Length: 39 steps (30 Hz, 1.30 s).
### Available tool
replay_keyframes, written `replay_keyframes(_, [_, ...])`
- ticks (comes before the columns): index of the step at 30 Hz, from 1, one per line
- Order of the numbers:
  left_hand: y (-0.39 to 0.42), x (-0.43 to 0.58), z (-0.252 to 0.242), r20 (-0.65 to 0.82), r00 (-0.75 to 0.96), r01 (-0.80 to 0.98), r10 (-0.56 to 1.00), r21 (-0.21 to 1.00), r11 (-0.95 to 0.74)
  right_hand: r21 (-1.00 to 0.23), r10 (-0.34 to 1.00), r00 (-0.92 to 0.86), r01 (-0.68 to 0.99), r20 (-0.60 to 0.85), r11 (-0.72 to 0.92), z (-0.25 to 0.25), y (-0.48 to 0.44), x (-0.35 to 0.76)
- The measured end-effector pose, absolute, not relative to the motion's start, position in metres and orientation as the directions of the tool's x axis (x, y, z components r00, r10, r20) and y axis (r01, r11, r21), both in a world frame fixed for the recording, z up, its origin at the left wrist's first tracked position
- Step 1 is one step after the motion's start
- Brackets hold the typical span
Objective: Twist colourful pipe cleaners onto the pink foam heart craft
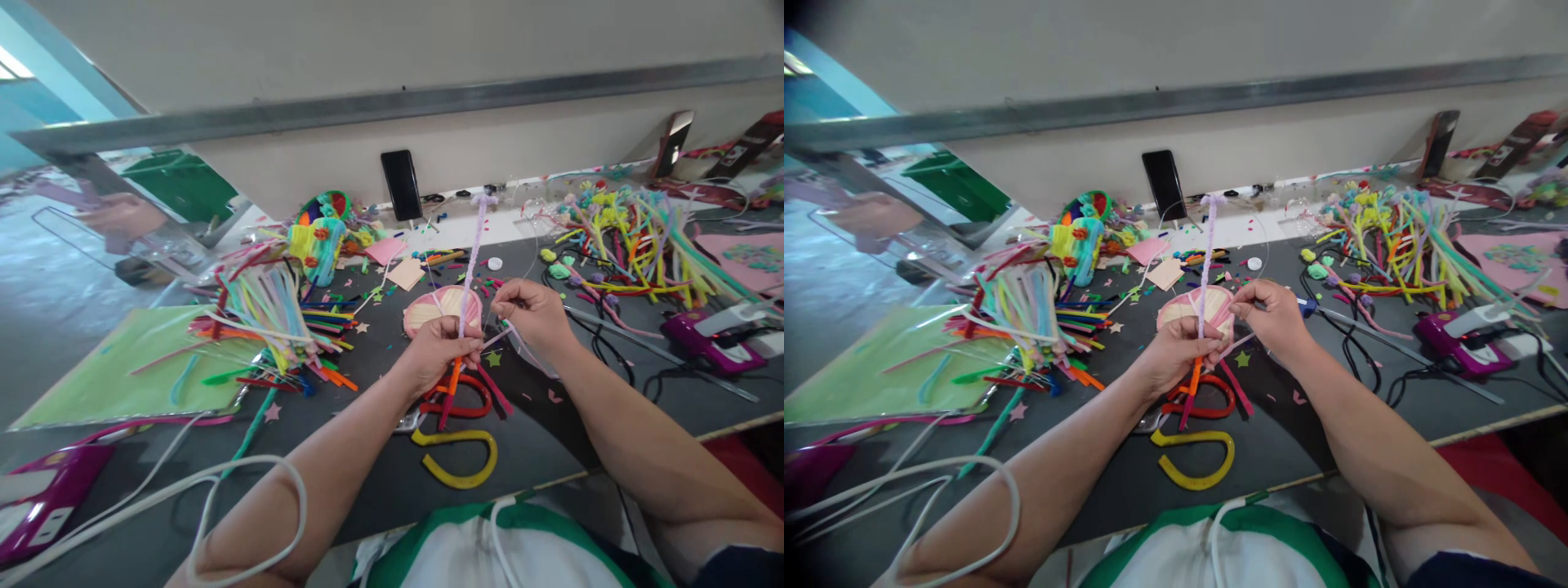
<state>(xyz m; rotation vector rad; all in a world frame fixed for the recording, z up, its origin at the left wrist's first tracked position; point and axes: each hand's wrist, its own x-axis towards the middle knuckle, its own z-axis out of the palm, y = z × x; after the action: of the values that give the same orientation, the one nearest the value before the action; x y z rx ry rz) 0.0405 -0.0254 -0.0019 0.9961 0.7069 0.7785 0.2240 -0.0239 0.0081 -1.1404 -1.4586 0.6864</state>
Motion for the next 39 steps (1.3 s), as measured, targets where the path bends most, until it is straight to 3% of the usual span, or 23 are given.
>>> replay_keyframes(5, [-0.023,0.04,0.0,-0.087,0.485,-0.354,0.87,0.891,0.286,-0.955,0.961,-0.031,-0.123,0.275,0.269,0.002,-0.019,0.216])
replay_keyframes(7, [-0.021,0.04,0.0,-0.026,0.42,-0.433,0.907,0.873,0.225,-0.958,0.971,-0.088,-0.203,0.223,0.202,-0.001,-0.02,0.209])
replay_keyframes(11, [-0.018,0.039,-0.002,0.077,0.325,-0.457,0.943,0.885,0.085,-0.973,0.967,-0.232,-0.224,0.105,0.052,-0.007,-0.029,0.191])
replay_keyframes(16, [-0.021,0.041,-0.006,0.13,0.365,-0.349,0.922,0.937,0.006,-0.963,0.959,-0.281,-0.268,0.045,-0.033,-0.009,-0.035,0.182])
replay_keyframes(19, [-0.017,0.038,-0.005,0.118,0.396,-0.38,0.911,0.924,0.046,-0.96,0.976,-0.217,-0.28,0.029,-0.034,-0.007,-0.035,0.186])
replay_keyframes(23, [-0.004,0.027,-0.002,0.146,0.271,-0.468,0.951,0.883,-0.002,-0.963,0.986,-0.167,-0.268,0.006,-0.039,-0.005,-0.034,0.189])
replay_keyframes(39, [0.002,0.02,-0.001,0.159,0.304,-0.474,0.939,0.881,0.004,-0.937,0.97,-0.241,-0.345,0.03,-0.056,-0.002,-0.038,0.183])
